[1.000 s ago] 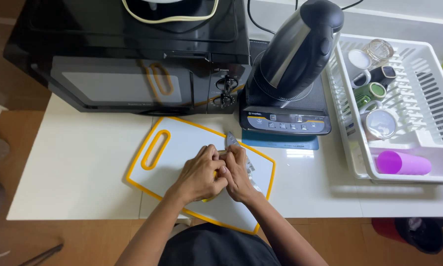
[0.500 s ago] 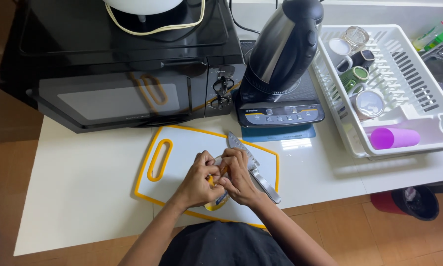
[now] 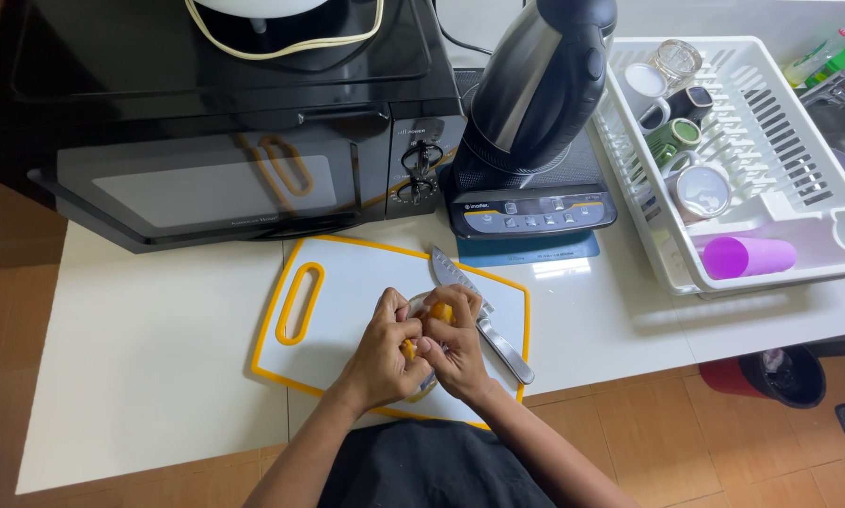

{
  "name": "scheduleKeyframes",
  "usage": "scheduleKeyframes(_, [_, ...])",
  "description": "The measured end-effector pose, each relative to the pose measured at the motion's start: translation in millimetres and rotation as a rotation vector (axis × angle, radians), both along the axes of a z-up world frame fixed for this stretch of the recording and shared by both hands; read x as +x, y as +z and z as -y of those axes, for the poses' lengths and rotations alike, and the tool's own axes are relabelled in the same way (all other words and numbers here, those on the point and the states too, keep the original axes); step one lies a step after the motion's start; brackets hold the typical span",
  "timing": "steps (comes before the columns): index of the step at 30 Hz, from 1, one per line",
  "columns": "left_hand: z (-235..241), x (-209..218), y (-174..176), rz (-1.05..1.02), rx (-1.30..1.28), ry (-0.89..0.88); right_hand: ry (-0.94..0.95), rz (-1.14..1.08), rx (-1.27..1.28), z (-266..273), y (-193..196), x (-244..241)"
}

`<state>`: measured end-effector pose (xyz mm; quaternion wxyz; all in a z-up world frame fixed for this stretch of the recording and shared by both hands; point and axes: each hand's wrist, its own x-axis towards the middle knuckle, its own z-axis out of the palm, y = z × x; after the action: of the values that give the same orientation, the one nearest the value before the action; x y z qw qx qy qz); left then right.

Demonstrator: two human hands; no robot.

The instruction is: The person unwraps a pumpkin slice, cuts it in half, and then uses a knife to scoop out the seeds and stringy pulp. They proceed to peel the skin off the pumpkin pieces and cut them into smaller chunks on a cutting board.

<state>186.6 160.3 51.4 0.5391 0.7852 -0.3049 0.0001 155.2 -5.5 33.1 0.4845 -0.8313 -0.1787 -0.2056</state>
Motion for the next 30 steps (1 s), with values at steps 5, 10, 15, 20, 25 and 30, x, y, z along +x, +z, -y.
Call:
scheduleKeyframes(5, [-1, -4, -1, -0.002, -0.039, 0.044, 0.153, -0.077, 0.032, 15, 11, 10])
scheduleKeyframes(10, [-5, -9, 6, -0.047, -0.07, 0.148, 0.251, -0.134, 0.102, 24, 20, 9])
scheduleKeyframes(15, [-3, -11, 12, 0.032, -0.189, 0.122, 0.136, 0.06, -0.186, 14, 49, -11])
scheduleKeyframes(20, [3, -12, -7, -0.022, -0.229, 0.198, 0.035, 0.013, -0.253, 11, 31, -26])
scheduleKeyframes(25, [8, -14, -5, -0.008, -0.195, 0.277, 0.126, -0.112, -0.095, 8, 42, -23])
scheduleKeyframes(30, [10, -15, -4, 0.039, -0.193, 0.321, 0.107, -0.219, -0.089, 4, 45, -19])
